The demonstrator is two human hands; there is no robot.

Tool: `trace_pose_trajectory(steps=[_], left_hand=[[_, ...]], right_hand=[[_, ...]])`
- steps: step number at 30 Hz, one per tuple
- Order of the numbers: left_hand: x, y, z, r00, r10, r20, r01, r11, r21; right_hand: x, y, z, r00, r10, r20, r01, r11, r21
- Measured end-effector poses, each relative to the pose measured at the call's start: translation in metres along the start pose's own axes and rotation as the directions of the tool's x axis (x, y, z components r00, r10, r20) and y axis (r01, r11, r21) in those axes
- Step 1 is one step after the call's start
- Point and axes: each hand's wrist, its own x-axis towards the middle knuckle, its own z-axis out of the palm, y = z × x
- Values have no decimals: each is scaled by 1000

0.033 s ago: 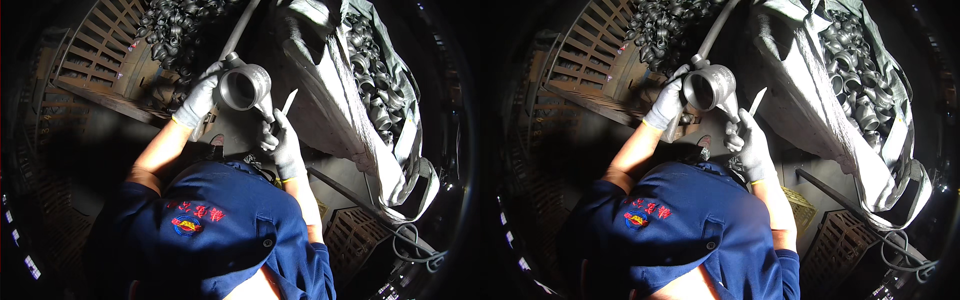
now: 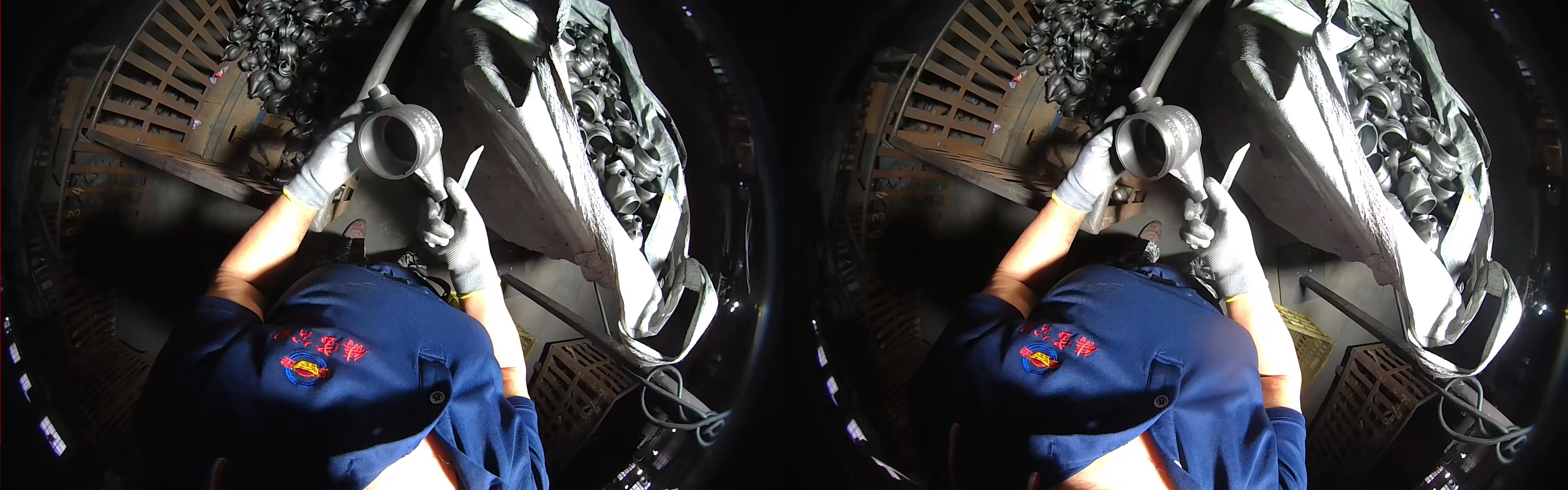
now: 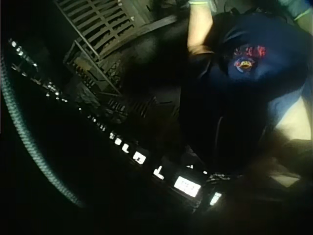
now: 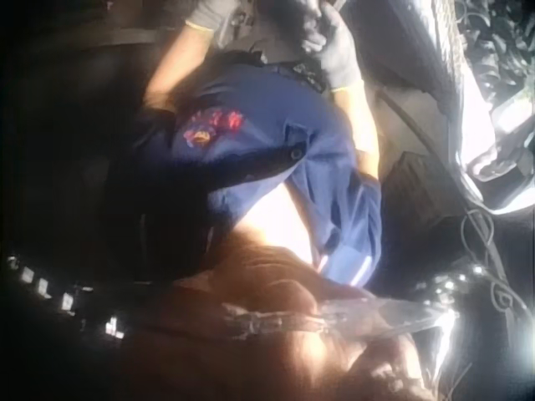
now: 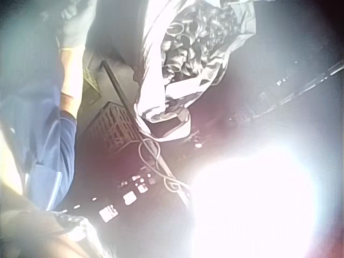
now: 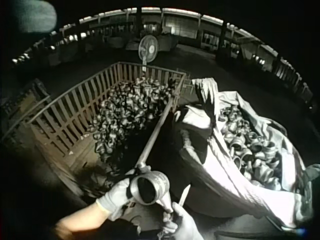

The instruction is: Inspecting and scraping burrs or debris from metal pipe fittings retrieved from a large bag.

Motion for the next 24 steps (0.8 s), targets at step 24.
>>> trace_pose_trajectory(steps=[24], left_hand=[[73, 107, -162, 859, 240, -451, -243, 968, 52]], right_hand=[[-38, 0, -16, 957, -234, -171, 127, 869, -479]])
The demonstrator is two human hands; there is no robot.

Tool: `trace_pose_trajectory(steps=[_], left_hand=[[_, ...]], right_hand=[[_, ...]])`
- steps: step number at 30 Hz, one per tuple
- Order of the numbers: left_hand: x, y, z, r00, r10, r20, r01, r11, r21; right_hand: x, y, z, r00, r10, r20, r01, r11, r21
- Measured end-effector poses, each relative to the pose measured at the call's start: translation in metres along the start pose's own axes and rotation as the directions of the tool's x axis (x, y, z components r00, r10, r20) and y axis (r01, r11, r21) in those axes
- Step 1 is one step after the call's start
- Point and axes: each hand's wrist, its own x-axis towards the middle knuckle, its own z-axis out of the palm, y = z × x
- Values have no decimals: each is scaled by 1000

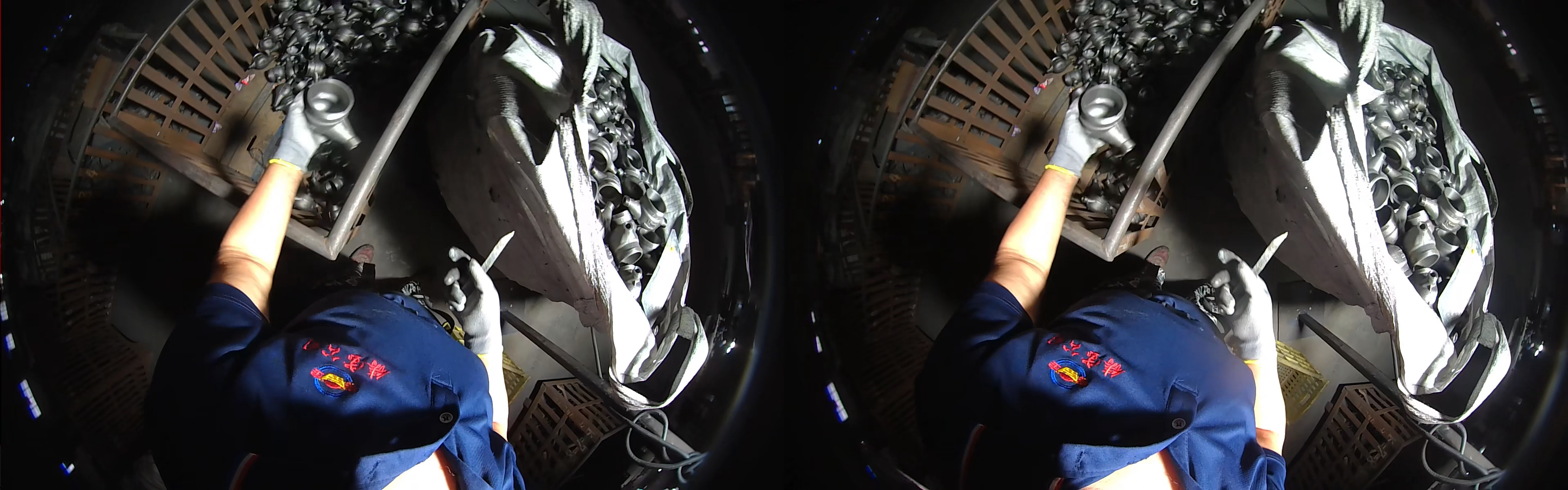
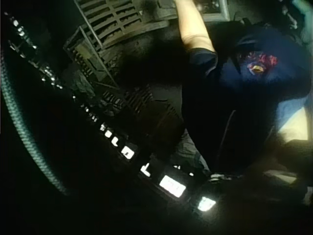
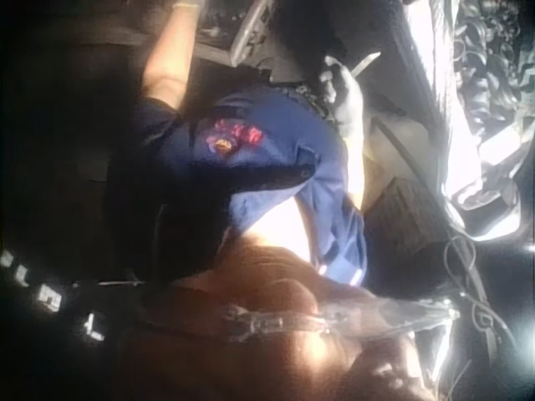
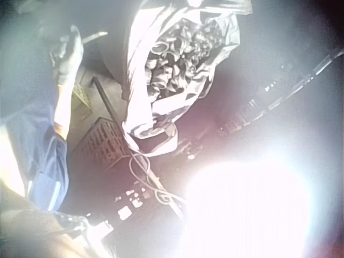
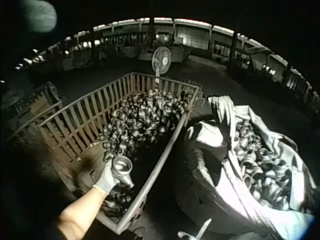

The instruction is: Inspecting and scraping burrs or debris from metal pipe fittings retrieved from a large bag.

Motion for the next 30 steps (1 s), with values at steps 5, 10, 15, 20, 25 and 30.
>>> trace_pose_trajectory(steps=[5, 10, 15, 20, 25, 30], left_hand=[[24, -6, -109, 975, -211, -77, 222, 953, 206], [12, -27, -177, 831, -186, -524, 424, 822, 381], [46, -22, 66, 952, 196, -234, -6, 779, 626], [-85, -69, 392, 621, 176, 764, -734, 474, 487], [-100, -226, 511, 91, -639, 763, -977, 89, 192], [-37, -361, 497, 214, -944, 250, -923, -279, -265]], right_hand=[[-20, 7, -3, 998, 40, -46, -32, 987, 155], [-14, 36, -32, 993, 41, -109, -49, 997, -67], [-2, 69, -66, 990, -71, -118, 55, 990, -132], [-1, 52, -86, 996, -79, -39, 72, 985, -154], [0, 28, -112, 977, -203, -57, 156, 876, -456], [-6, 23, -145, 929, -356, -104, 260, 826, -501]])
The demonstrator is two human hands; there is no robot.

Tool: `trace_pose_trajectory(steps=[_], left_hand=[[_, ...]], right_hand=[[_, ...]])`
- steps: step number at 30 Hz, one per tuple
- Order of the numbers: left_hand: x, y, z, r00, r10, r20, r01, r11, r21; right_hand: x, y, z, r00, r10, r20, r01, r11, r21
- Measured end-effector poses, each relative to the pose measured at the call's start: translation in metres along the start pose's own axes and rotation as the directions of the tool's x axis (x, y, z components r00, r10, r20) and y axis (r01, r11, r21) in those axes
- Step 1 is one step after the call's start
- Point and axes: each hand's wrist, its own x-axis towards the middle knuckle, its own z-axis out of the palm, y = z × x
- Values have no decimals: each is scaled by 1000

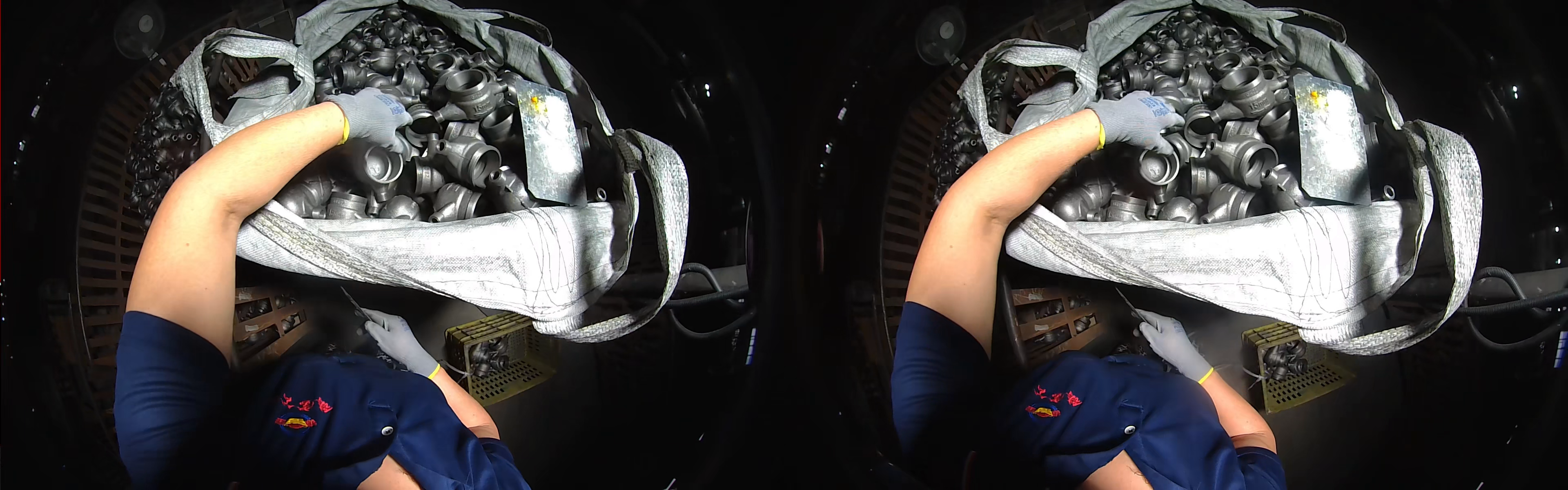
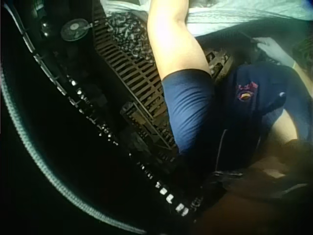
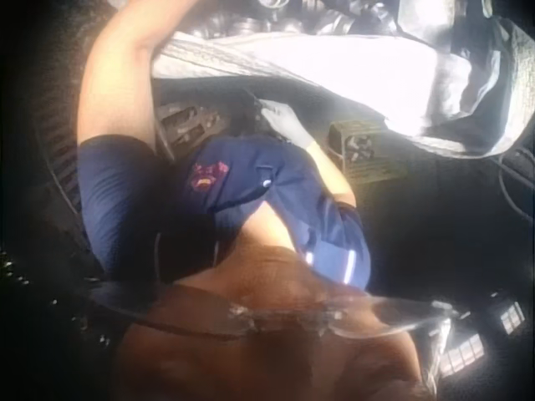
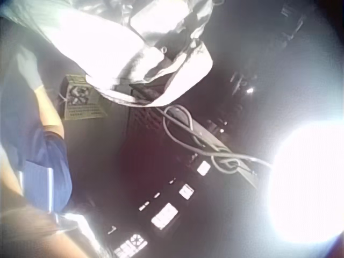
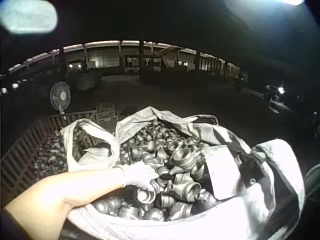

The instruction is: Inspecting and scraping burrs or debris from metal pipe fittings retrieved from a large bag.

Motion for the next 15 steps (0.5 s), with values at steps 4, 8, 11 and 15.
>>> trace_pose_trajectory(steps=[4, 8, 11, 15], left_hand=[[33, -8, 43, 944, -149, 295, 136, 989, 61], [44, -15, 51, 972, -156, 175, 163, 986, -26], [40, -7, 43, 950, -146, 276, 118, 986, 117], [-7, -24, -7, 984, -180, 12, 180, 984, 15]], right_hand=[[-5, 8, -24, 985, 170, -5, -169, 984, 58], [-11, 25, -35, 968, 252, -18, -245, 954, 175], [-8, 28, -37, 977, 212, -17, -206, 965, 163], [-5, 11, -36, 981, 196, 7, -195, 975, 106]])
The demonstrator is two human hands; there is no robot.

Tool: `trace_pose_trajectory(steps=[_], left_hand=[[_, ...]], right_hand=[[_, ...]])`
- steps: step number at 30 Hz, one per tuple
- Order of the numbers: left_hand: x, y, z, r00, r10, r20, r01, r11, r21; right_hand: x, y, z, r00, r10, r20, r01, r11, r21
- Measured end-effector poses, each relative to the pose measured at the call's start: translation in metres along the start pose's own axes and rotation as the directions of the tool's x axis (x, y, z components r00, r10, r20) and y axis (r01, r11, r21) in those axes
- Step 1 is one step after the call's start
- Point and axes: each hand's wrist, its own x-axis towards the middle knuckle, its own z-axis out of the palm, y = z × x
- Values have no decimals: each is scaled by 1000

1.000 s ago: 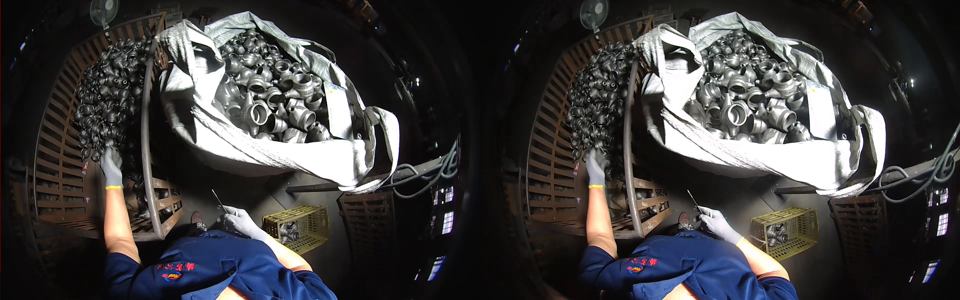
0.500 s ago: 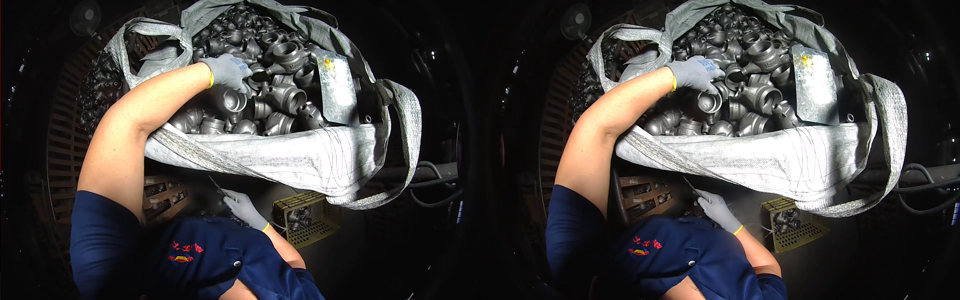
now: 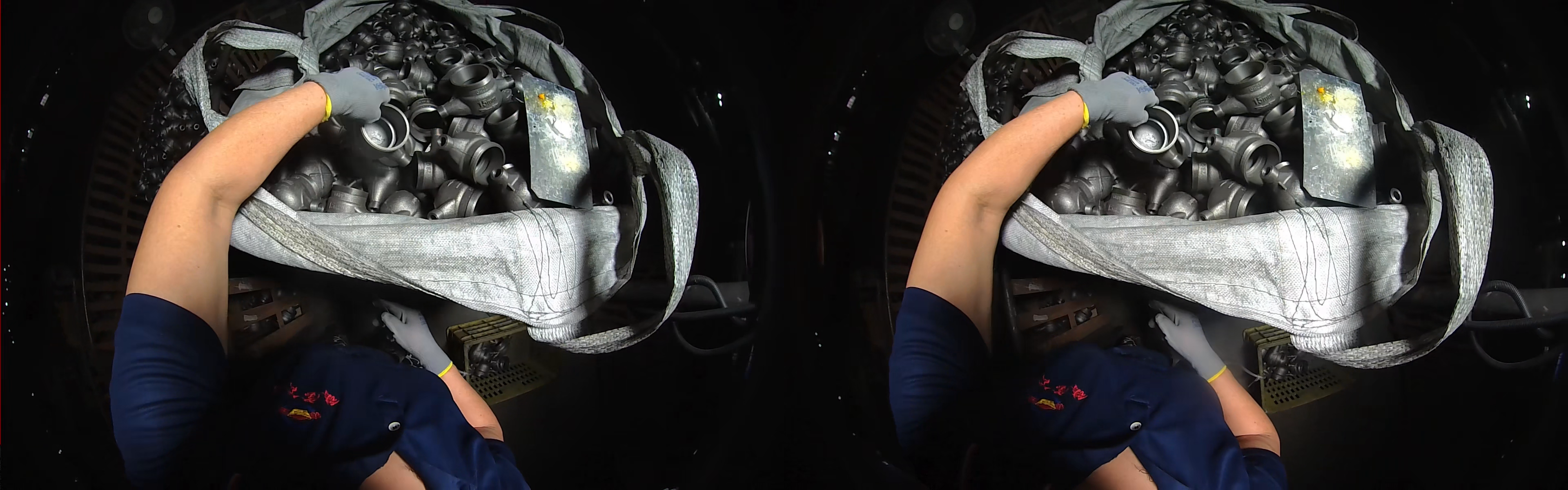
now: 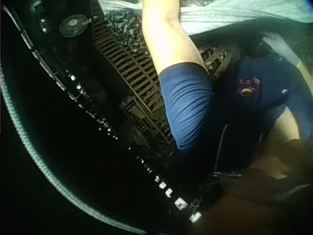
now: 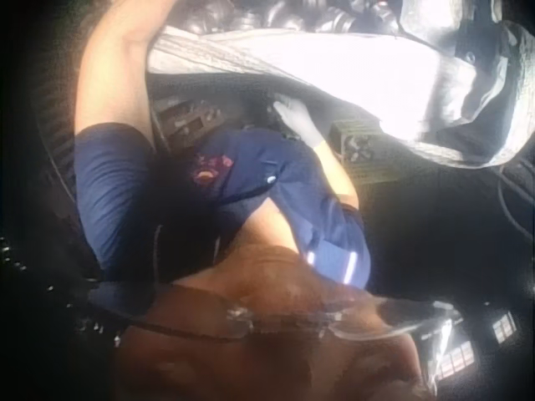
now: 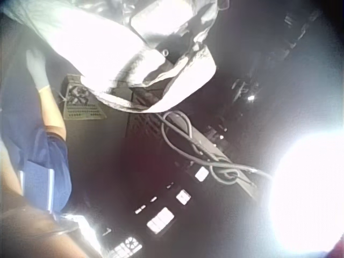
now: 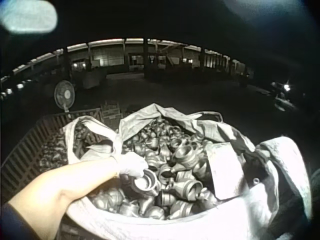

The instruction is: Inspecting and scraping burrs or debris from metal pipe fittings retrieved from a large bag.

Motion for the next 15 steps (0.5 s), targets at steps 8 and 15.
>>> trace_pose_trajectory(steps=[8, 15], left_hand=[[-225, -63, -19, 854, -237, -463, -303, 497, -813], [-372, 0, 99, 762, -630, -152, -488, -404, -774]], right_hand=[[-1, -46, 42, 978, -120, 170, 109, 991, 76], [-4, -115, 96, 948, -243, 207, 216, 966, 145]])
